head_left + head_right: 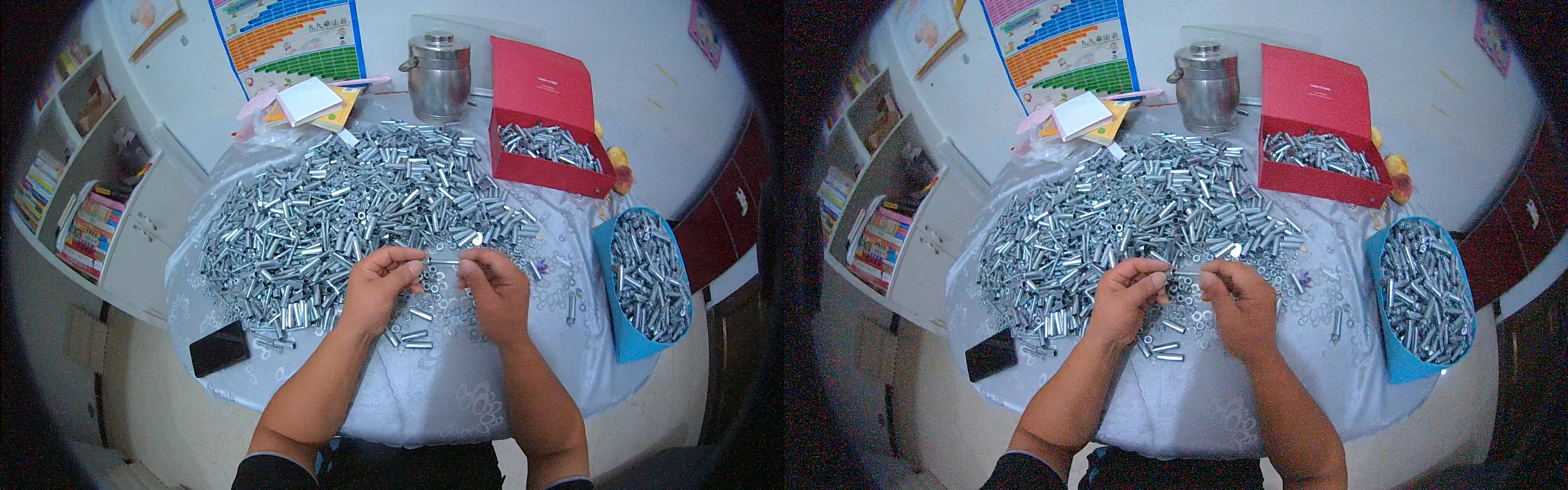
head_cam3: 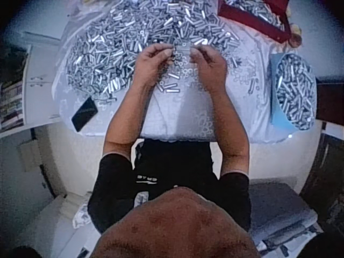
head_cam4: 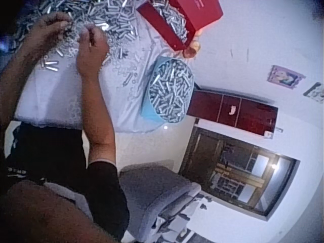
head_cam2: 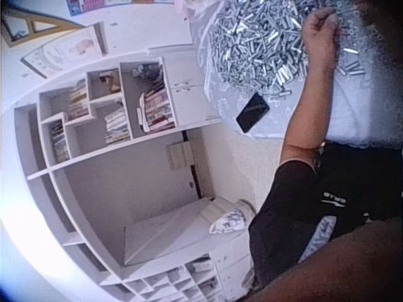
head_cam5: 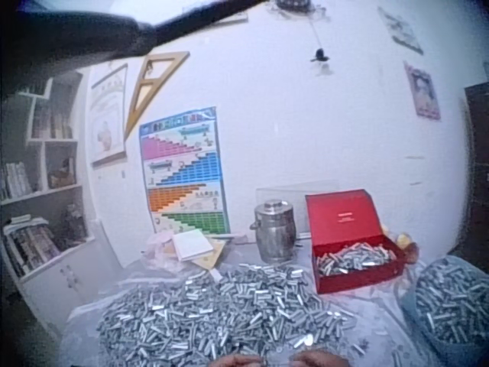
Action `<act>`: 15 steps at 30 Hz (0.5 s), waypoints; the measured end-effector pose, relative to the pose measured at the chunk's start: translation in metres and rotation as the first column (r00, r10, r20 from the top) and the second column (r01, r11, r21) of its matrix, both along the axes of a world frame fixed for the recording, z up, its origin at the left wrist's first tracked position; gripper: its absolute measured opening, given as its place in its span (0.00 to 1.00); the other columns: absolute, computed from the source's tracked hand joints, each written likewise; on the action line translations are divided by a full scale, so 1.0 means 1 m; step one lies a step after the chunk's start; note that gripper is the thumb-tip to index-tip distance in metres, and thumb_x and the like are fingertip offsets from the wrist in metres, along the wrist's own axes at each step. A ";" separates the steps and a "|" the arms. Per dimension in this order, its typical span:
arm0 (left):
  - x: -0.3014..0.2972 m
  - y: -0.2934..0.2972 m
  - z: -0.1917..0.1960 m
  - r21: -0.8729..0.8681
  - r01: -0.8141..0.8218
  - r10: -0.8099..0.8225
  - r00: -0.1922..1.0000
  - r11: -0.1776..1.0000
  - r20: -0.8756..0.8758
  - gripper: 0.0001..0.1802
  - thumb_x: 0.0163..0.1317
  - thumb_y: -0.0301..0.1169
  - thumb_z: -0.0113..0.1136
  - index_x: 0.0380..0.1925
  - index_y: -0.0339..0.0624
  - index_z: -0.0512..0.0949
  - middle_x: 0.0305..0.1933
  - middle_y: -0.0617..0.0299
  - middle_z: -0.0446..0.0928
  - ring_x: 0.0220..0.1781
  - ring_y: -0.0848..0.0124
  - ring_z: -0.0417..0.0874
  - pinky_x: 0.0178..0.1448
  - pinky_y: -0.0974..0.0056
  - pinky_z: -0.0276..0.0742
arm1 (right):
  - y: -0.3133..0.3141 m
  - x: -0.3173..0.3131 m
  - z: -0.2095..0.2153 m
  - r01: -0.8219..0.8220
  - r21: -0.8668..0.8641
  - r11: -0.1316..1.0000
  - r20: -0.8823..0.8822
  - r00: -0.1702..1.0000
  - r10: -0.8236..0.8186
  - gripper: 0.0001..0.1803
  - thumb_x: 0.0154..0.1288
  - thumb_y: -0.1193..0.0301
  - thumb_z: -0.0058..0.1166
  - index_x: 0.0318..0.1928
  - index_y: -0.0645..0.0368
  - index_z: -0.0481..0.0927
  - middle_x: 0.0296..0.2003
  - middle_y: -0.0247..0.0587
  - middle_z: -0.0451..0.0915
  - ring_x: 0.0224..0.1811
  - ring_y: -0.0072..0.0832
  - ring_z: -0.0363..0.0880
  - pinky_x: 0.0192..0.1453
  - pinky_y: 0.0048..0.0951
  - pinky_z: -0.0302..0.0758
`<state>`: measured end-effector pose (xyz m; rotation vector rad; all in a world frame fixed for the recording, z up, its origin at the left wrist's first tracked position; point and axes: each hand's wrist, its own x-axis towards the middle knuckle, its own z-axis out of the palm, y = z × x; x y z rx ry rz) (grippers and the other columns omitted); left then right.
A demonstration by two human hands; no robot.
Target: The person sits at a table covered with a white cloth, sorting and assembling small metal hardware components. They repeatedly pick up cylindrical metal pieces and washers, fit them together by hand, and place the assembled units into a blue container. The workspace includes a large pile of loose parts, a red box, and a metal pot.
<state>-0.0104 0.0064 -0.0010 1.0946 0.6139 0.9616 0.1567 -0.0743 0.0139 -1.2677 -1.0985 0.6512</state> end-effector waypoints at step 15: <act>0.000 -0.002 0.006 -0.309 0.144 -0.059 0.961 0.940 0.269 0.14 0.68 0.30 0.52 0.47 0.30 0.74 0.44 0.47 0.81 0.39 0.67 0.85 0.41 0.66 0.85 | 0.002 -0.006 -0.002 -0.186 -0.132 0.974 -0.136 0.976 0.168 0.09 0.61 0.74 0.60 0.42 0.62 0.83 0.33 0.36 0.81 0.32 0.21 0.78 0.37 0.24 0.74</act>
